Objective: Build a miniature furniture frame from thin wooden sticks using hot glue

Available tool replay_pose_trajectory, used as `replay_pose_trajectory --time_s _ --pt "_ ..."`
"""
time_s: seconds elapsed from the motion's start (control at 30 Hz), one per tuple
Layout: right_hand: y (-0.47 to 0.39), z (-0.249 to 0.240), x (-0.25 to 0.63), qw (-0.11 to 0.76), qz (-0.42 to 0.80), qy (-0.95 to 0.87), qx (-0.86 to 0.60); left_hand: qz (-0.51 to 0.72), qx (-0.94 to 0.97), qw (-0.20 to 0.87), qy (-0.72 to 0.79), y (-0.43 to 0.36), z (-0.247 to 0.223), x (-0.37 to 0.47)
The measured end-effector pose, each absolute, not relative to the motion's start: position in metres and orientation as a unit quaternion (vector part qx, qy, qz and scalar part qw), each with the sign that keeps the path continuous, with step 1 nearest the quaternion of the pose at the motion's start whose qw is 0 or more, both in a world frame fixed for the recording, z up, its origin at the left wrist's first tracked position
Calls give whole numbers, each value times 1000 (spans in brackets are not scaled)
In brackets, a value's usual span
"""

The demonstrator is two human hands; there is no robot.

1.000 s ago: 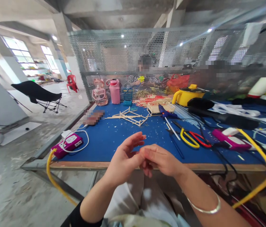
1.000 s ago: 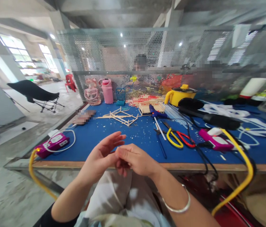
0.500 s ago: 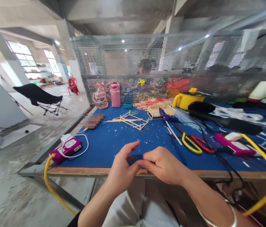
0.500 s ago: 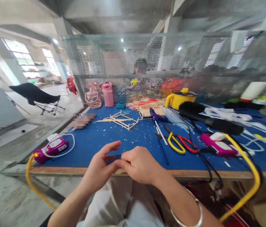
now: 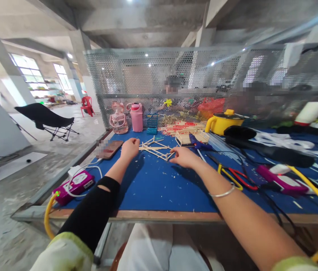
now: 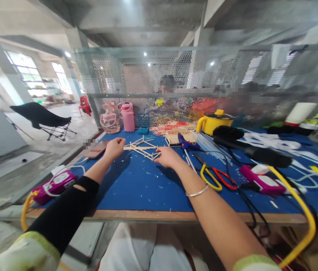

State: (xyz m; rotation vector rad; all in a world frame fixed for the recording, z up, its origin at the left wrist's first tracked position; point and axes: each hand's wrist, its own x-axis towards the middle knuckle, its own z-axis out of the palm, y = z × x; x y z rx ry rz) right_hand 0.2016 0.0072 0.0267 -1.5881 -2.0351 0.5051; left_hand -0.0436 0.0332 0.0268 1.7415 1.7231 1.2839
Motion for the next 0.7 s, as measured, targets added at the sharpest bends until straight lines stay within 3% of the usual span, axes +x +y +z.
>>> replay_pose_trajectory --time_s 0.27,0.43,0.7 --pt "14 3 198 334 197 -725 -569 457 646 267 550 66 -20 -41" --pt "5 17 208 417 223 -698 -538 510 604 284 543 72 -21 -43" --pt "-4 30 214 455 328 -662 -497 538 578 395 468 49 -7 -39"
